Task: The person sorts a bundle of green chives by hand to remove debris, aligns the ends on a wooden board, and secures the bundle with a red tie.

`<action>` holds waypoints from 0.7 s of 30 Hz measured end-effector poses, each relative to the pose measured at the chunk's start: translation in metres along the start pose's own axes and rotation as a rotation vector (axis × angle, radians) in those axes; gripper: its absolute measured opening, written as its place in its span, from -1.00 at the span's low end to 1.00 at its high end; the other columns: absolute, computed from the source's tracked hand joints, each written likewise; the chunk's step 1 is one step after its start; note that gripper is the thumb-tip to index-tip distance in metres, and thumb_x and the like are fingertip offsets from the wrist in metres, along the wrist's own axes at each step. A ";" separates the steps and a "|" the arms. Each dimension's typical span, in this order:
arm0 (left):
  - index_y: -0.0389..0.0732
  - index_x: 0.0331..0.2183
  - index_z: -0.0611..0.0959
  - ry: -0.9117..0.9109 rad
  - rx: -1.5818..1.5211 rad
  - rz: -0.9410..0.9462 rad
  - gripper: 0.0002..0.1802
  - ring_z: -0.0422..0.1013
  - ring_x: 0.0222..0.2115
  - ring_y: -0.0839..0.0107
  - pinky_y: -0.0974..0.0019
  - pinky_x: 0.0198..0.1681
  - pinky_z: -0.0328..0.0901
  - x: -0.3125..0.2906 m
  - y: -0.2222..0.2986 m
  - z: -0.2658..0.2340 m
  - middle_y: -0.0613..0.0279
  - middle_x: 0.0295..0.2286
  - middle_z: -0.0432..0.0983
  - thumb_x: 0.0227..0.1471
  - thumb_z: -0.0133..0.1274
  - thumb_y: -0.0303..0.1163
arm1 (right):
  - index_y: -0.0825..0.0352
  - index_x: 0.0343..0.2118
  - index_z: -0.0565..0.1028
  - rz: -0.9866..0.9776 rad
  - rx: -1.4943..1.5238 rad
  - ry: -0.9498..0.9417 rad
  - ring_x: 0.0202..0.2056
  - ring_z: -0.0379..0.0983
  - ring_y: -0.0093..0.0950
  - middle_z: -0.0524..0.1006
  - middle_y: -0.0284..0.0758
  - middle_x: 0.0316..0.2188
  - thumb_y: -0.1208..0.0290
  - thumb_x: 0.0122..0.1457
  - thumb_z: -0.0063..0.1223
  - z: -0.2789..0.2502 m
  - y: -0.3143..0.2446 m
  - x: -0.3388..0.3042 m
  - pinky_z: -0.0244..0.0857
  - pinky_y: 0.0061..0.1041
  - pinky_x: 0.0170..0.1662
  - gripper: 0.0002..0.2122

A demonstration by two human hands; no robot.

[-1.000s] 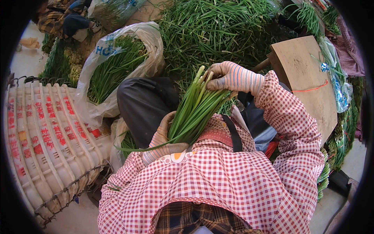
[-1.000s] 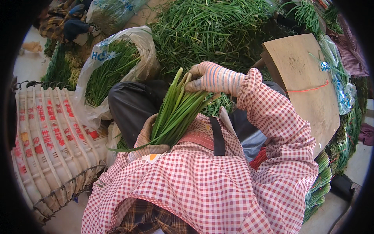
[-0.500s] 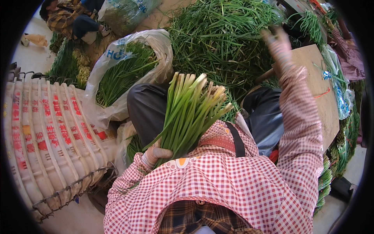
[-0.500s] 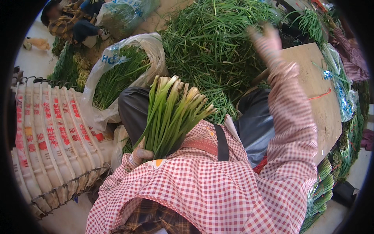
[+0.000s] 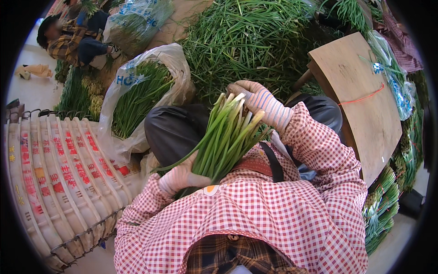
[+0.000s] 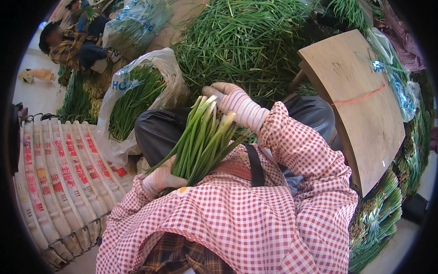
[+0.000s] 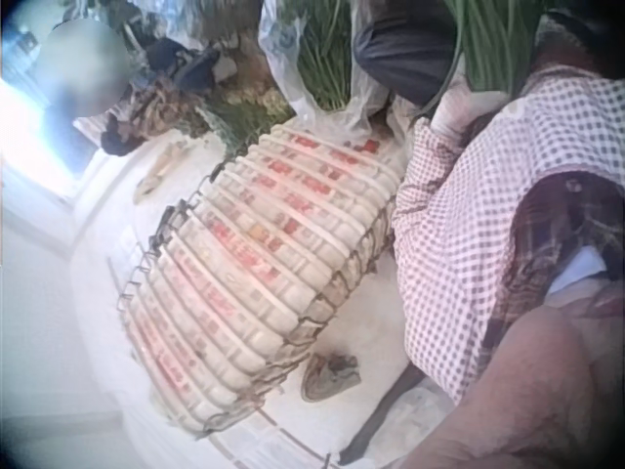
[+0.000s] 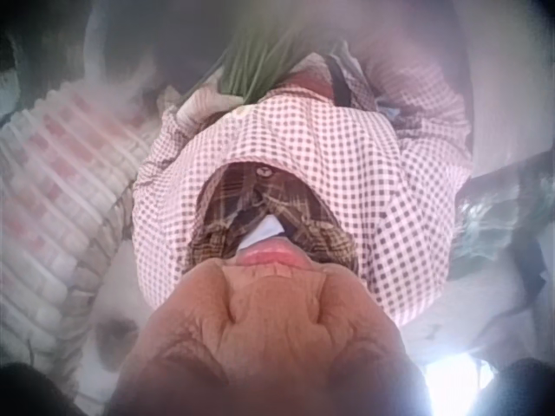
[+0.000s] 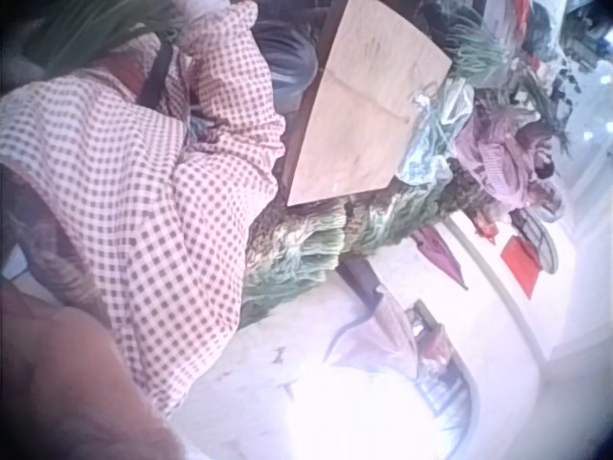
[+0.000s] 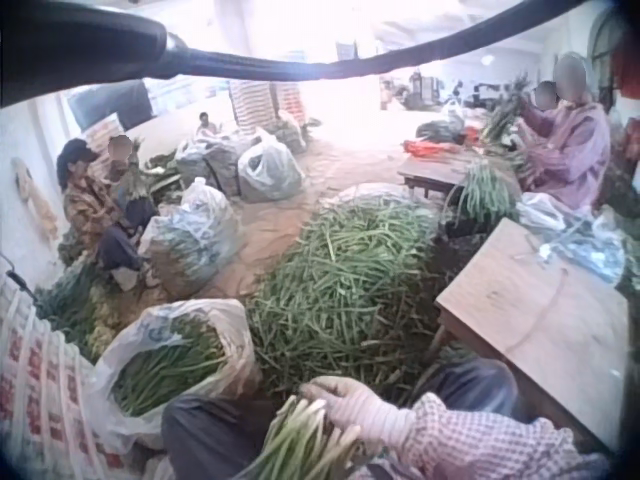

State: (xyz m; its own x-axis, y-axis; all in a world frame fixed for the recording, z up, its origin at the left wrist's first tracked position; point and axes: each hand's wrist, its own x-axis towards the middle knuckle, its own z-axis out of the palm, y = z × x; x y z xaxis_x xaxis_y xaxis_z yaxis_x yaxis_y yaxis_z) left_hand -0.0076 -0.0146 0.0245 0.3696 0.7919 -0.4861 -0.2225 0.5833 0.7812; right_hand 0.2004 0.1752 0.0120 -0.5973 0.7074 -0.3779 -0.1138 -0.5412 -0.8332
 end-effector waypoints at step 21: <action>-0.19 0.09 0.46 0.391 -0.493 0.270 -0.38 0.41 0.03 0.11 0.00 0.13 0.34 0.007 -0.019 0.034 0.02 -0.01 0.48 -0.06 0.19 -0.64 | 0.32 -0.16 0.49 0.004 -0.238 -0.097 -0.49 0.42 -0.74 0.49 -0.52 -0.45 0.42 0.19 0.15 -0.030 -0.018 -0.031 0.32 -0.71 -0.45 -0.81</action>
State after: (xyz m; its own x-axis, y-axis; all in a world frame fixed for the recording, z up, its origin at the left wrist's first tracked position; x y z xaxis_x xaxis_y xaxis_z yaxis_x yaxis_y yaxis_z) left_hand 0.0297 -0.0260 0.0191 -0.0893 0.8741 -0.4775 -0.6799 0.2968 0.6706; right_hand 0.2447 0.1767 0.0260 -0.6719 0.6524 -0.3506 0.0720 -0.4136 -0.9076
